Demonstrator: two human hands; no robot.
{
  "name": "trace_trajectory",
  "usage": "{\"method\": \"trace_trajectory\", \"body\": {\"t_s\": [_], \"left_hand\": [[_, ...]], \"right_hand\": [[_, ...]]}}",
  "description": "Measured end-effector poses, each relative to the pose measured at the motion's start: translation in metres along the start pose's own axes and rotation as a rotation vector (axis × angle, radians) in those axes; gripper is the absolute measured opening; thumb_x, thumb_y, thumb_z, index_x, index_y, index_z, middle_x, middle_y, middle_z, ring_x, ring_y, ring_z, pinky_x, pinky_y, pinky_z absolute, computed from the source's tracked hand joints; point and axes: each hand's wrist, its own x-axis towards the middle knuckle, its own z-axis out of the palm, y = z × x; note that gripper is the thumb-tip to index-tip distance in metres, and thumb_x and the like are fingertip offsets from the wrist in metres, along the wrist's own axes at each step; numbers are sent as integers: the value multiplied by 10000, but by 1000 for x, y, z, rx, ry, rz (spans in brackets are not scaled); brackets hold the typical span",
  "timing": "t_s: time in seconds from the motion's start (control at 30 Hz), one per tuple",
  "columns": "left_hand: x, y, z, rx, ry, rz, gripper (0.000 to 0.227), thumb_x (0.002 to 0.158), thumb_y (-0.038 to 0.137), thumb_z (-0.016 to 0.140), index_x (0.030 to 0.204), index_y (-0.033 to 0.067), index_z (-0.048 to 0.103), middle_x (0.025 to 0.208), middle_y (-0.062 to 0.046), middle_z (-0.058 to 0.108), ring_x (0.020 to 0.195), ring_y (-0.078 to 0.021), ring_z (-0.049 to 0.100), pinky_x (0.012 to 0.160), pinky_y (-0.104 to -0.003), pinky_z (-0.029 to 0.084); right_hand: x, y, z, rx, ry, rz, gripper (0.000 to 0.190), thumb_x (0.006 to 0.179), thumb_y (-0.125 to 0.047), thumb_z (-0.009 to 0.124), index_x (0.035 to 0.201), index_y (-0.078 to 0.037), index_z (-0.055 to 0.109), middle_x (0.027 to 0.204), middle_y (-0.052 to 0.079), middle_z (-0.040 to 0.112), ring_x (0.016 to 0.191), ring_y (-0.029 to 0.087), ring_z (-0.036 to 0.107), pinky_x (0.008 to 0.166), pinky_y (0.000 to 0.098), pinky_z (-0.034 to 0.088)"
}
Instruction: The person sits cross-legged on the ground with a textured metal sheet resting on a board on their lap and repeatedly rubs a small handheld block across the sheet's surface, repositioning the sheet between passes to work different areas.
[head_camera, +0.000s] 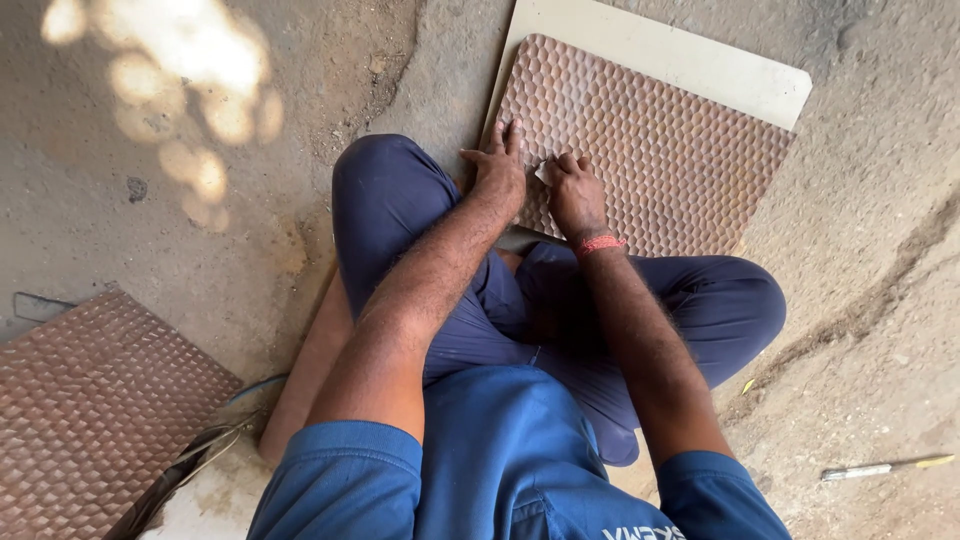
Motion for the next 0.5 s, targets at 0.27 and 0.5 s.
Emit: {"method": "trace_trajectory", "body": {"t_s": [0.27, 0.5], "left_hand": [[-29, 0, -17, 0, -18, -18, 1162, 812, 565, 819, 1654, 60, 198, 1707, -247, -178, 1544, -533, -50, 980, -803, 418], [0, 4, -1, 20, -43, -12, 1045, 873, 448, 801, 1640, 80, 194, 1685, -249, -198, 1518, -568, -71, 917, -826, 426]], "right_hand": [[4, -8, -6, 64, 41, 15, 423, 902, -274, 764, 1252, -43, 707, 1178, 112, 669, 1081, 353, 602, 880, 437, 542], [1, 4, 1, 100, 30, 19, 368, 860, -192, 763, 1206, -72, 723, 1162, 110, 680, 1092, 351, 612, 934, 436, 536]]}}
